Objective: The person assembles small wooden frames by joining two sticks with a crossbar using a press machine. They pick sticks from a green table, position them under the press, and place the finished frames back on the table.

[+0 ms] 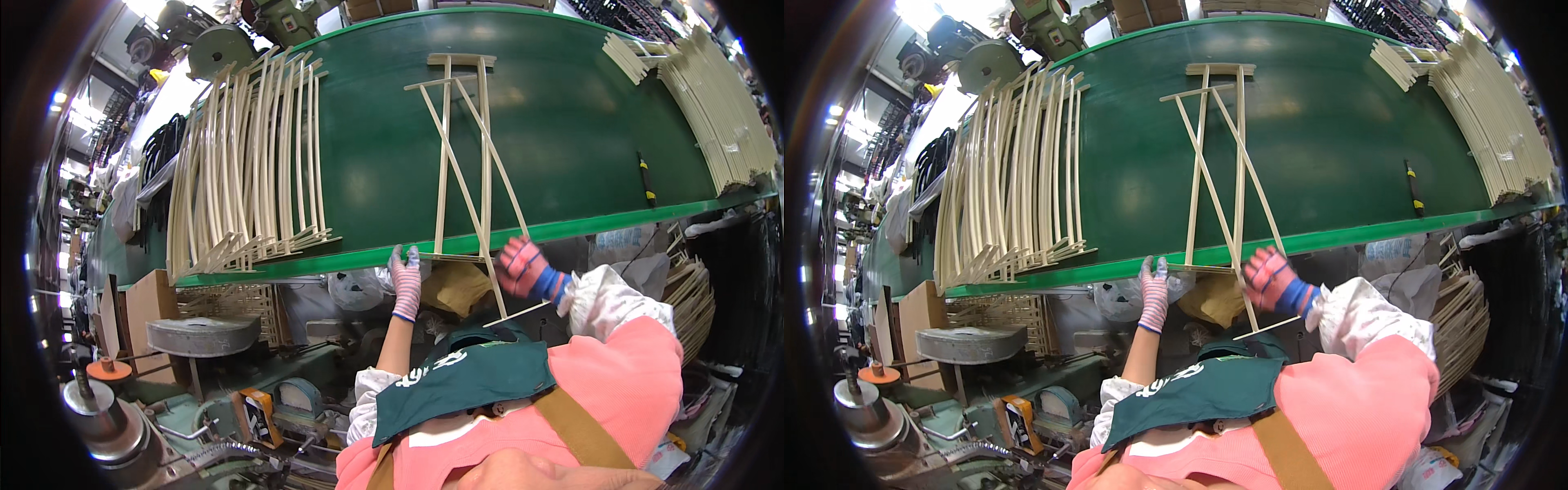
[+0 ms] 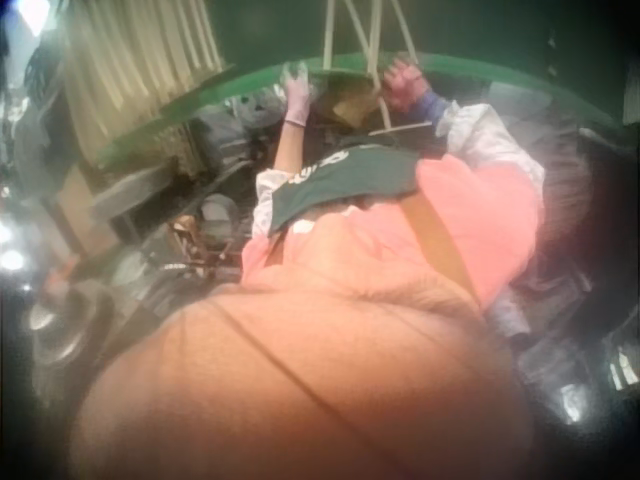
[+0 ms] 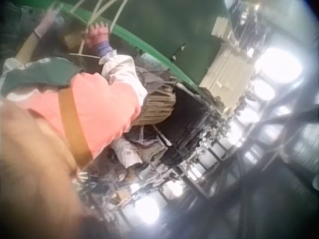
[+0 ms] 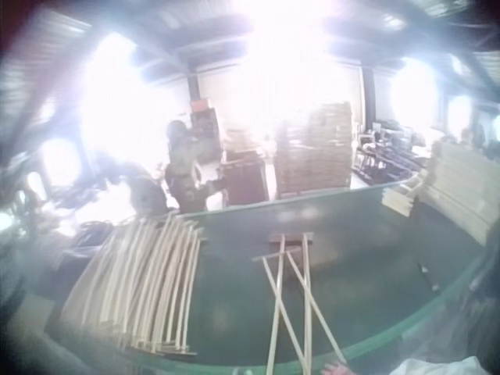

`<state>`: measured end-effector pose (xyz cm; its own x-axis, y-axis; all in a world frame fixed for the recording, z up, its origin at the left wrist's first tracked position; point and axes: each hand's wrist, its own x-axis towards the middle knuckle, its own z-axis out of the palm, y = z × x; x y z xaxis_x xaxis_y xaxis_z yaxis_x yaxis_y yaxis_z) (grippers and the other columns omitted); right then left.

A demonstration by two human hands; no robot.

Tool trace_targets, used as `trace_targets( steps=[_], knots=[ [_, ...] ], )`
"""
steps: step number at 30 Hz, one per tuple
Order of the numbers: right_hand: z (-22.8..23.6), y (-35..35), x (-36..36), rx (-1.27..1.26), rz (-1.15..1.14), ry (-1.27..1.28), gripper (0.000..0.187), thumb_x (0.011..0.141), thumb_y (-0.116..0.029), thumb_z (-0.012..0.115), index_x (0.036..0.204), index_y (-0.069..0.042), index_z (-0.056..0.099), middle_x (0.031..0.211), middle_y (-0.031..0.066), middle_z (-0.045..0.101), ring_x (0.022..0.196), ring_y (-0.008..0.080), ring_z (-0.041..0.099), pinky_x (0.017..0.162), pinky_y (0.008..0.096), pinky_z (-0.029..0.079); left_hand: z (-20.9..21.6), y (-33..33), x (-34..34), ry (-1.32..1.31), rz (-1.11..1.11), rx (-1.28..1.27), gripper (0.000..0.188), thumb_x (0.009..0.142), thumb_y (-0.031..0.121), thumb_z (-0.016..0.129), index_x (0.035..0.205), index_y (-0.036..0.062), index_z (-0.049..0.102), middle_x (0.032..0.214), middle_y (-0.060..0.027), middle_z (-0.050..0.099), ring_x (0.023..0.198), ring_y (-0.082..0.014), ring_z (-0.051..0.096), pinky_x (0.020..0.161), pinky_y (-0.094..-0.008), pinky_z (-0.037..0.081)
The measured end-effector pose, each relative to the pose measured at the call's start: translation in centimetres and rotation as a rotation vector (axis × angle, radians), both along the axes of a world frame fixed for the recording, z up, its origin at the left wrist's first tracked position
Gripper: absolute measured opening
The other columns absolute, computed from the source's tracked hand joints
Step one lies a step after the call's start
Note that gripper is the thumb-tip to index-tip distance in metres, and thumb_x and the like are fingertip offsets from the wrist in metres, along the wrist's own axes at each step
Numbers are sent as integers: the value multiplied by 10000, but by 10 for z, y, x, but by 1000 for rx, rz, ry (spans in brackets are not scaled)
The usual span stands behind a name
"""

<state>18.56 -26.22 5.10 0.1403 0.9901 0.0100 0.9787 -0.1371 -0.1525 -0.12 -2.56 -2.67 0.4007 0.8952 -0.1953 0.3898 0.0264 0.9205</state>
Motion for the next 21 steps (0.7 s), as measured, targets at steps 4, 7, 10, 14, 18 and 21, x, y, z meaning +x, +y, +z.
trace_targets(
  steps=[4,7,10,14,18,21],
  knots=[
    [7,-46,-27,-569,264,-28,293,625,-323,628,802,-100,561,856,113,579,865,289,536,843,458,406,-19,16,-5,-307,-29,-432,438,860,186,632,1233,2,492,1193,-124,528,1033,-185,505,901,-290,406],
    [-9,-45,-31,-532,254,34,196,660,-254,587,832,-159,586,764,78,570,859,294,544,831,461,415,-26,16,-2,-90,-108,-212,376,864,159,620,1198,10,532,1198,-115,531,1026,-181,511,898,-286,407],
    [-31,-6,-20,238,244,-140,327,716,-175,507,1032,-123,571,996,106,555,971,316,518,839,466,416,-25,12,4,-198,1,-379,307,866,155,618,1140,24,573,1050,-73,601,860,-137,532,773,-261,440],
    [-71,72,-7,205,121,67,147,802,-205,479,910,-124,536,926,107,545,888,270,516,711,394,423,-18,11,5,-312,86,-438,243,855,147,626,1083,69,594,833,-3,596,711,-108,554,602,-253,500],
    [-89,97,-5,-105,52,143,88,777,-216,477,762,-130,487,746,77,527,743,227,515,618,379,400,-14,-8,-4,-453,179,-426,415,891,252,588,1239,57,472,991,-61,585,848,-154,576,702,-292,503],
    [-24,104,6,174,29,258,106,734,-195,491,650,-129,491,568,54,493,569,234,490,522,372,378,-13,-34,2,-227,0,-18,595,906,336,551,1371,49,317,1261,-187,407,1132,-294,433,946,-372,371]
  ],
)
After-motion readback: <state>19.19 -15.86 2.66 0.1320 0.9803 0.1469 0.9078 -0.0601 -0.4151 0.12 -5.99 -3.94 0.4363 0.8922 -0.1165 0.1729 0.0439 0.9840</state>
